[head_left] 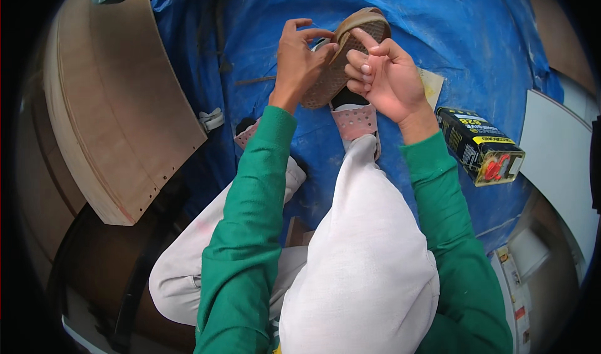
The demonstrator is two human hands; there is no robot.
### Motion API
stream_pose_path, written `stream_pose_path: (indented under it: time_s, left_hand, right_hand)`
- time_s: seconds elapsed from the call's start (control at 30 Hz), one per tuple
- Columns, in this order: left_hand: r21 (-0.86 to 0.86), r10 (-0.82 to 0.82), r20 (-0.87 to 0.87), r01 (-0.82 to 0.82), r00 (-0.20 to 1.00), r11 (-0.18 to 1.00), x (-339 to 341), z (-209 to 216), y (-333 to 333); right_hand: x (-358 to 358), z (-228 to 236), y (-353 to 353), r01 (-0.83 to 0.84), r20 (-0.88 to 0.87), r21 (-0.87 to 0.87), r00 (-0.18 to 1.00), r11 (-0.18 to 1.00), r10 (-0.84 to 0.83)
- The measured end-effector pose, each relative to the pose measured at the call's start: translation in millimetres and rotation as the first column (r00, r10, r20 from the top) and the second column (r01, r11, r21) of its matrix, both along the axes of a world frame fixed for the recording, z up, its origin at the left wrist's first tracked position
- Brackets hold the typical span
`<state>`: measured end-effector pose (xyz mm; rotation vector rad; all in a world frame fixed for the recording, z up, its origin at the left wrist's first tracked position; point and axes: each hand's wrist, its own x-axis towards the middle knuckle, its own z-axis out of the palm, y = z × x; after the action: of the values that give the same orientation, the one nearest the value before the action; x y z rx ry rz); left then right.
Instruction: The person cleans a shoe sole with sandpaper, applies adhesive from a tin, and presses a detached strap back onto the sole to repair it.
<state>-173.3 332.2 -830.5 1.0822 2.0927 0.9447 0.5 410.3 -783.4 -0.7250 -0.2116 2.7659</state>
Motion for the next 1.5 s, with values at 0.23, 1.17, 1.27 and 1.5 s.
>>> stream_pose_path:
  time_s: [0.23, 1.17, 1.27, 1.5]
  left_hand:
    - [-0.001, -0.196, -0.020, 0.196, 0.980, 0.981, -19, -10, 8]
    - [-0.042, -0.121, 0.066, 0.124, 0.990, 0.991, -25, -13, 6]
    - [-0.044, -0.142, 0.029, 0.143, 0.989, 0.989, -15, -12, 10]
    - [-0.042, -0.146, 0.022, 0.147, 0.989, 0.988, -18, -9, 4]
  right_hand:
    - [10, -4, 12, 0.031, 0.143, -0.006, 0.989, 1.000, -0.029]
    - [-9, -3, 9, 0.135, 0.122, -0.053, 0.984, 0.989, -0.127]
    - [-4, -5, 11, 0.138, 0.044, -0.072, 0.990, 0.988, -0.135]
    - [1, -5, 32, 0.220, -0.034, -0.125, 0.973, 0.967, -0.226]
